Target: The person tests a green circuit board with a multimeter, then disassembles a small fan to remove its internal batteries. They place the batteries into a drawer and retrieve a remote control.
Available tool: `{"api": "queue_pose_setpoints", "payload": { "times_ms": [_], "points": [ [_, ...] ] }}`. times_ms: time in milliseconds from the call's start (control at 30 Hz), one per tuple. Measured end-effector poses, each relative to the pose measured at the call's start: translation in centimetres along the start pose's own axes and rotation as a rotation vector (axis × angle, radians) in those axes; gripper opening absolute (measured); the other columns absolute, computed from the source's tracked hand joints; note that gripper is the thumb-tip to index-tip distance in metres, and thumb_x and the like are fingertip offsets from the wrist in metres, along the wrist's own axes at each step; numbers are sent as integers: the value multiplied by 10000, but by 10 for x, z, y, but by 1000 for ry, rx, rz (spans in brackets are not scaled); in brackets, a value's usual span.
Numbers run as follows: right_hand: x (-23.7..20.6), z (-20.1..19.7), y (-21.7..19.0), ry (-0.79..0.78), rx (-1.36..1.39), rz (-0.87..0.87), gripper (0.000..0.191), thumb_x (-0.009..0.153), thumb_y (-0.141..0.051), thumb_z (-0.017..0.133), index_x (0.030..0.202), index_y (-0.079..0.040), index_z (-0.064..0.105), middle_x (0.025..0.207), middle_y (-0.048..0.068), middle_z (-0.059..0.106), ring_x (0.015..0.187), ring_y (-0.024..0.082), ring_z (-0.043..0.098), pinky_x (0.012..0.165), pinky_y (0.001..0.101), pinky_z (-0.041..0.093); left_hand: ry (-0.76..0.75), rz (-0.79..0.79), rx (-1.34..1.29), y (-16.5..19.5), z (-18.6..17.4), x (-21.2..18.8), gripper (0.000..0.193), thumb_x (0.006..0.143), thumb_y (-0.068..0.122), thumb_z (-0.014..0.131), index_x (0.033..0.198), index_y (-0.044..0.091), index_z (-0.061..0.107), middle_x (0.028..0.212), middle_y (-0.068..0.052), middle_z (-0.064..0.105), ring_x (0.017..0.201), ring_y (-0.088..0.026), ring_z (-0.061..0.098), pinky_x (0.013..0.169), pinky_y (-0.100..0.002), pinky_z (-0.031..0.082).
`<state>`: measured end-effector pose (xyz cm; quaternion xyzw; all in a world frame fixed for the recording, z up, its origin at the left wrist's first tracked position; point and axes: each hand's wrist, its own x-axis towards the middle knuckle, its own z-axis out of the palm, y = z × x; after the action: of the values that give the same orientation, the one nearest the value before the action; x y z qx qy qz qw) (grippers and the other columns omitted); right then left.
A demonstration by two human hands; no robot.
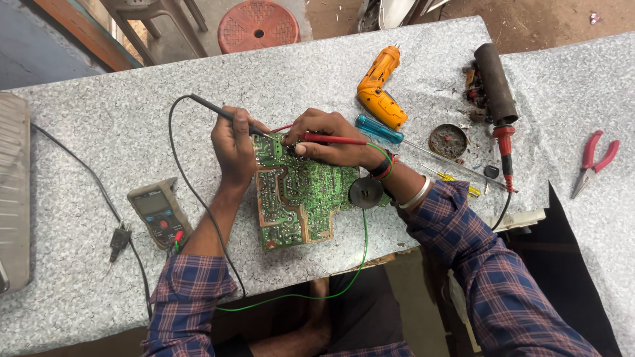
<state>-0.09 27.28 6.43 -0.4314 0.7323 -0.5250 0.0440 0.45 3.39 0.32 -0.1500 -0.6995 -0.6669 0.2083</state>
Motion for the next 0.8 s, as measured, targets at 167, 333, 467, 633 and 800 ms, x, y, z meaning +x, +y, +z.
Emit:
{"api": "queue_pose_setpoints", "payload": {
  "times_ms": [167,333,467,633,800],
  "points": [
    [0,0,1,-8,2,12,291,998,-345,724,1114,-80,750,1102,68,742,1146,219,667,1009,376,535,-7,-10,-1,0,0,-1,338,1171,350,418,1011,68,512,769,-77,710,720,-94,641,695,-250,494],
    [2,1,2,5,-17,3,290,982,-342,736,1102,-79,755,1087,67,749,1133,221,671,990,374,540,-3,-2,9,2,0,0,343,1173,354,418,1011,67,512,768,-78,710,715,-93,628,693,-252,487],
    [1,1,1,6,2,-6,286,992,-336,733,1107,-75,753,1093,70,747,1139,227,667,1002,380,535,-7,-2,5,3,1,1,339,1173,350,418,1017,64,510,769,-74,708,726,-92,633,706,-253,491],
    [2,0,0,3,-14,-22,261,993,-316,723,1105,-82,751,1085,63,751,1130,218,668,994,370,536,13,-15,-10,2,1,0,339,1169,344,435,1009,59,524,770,-79,689,724,-99,635,702,-260,496],
    [1,1,-2,6,11,-1,245,991,-296,731,1114,-85,751,1097,63,740,1128,210,657,1000,367,528,7,-13,-9,1,0,0,331,1164,343,430,1013,61,515,764,-71,694,727,-100,639,712,-255,492]
  ]
}}
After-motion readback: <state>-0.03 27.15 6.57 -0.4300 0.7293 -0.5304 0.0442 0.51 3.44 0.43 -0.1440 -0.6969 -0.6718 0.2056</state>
